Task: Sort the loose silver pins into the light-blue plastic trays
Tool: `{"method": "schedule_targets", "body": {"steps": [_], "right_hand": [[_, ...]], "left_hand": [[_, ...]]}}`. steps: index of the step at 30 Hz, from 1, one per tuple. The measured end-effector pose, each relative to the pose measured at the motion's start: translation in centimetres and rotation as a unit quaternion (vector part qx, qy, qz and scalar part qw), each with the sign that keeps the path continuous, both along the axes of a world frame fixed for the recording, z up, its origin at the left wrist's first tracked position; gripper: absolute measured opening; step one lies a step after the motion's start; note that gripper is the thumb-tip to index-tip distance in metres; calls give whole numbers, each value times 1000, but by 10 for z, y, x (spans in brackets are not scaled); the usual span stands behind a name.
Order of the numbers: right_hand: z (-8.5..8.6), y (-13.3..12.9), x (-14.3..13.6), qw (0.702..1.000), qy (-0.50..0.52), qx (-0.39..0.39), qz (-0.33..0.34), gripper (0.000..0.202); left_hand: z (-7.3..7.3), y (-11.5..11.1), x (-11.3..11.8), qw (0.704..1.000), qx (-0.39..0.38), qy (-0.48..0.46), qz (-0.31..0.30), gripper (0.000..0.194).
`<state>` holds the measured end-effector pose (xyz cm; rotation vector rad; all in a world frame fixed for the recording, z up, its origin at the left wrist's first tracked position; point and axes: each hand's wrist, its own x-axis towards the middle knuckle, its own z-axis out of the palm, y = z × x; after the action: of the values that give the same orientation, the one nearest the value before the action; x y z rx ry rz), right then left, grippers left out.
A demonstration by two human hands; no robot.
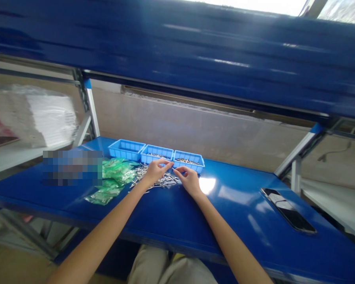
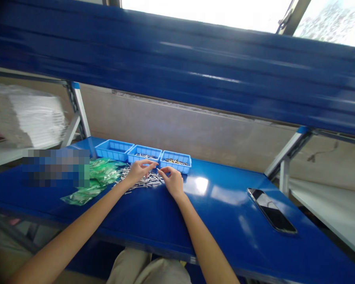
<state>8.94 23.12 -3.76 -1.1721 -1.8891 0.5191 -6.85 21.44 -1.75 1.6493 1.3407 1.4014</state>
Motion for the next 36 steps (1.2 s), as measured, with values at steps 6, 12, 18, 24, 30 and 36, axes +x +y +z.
{"method": "schedule_targets", "body": {"steps": [6,12,18,24,30,36], "right_hand": [[2,1,-4,989,136,-18,52,31],[-3,3,-5,985,155,-40,67,34],[1,5,-2,981,191,-30,28,37],[-3,12,-4,973,229,-5,25,36],[-6,14,-6,979,202,10,30,31],[-4,12,-5,990,140,19,9,28]], "left_hand": [[-7,2,3,1000,-4,2,-28,31],[-1,2,2,999,-3,-44,17,34],[0,2,1,999,-5,-43,20,34],[-2,-4,5,999,-17,8,-37,28],[0,-6,6,999,-29,35,-22,28],[0,-1,-3,1000,-11,17,12,32]]}}
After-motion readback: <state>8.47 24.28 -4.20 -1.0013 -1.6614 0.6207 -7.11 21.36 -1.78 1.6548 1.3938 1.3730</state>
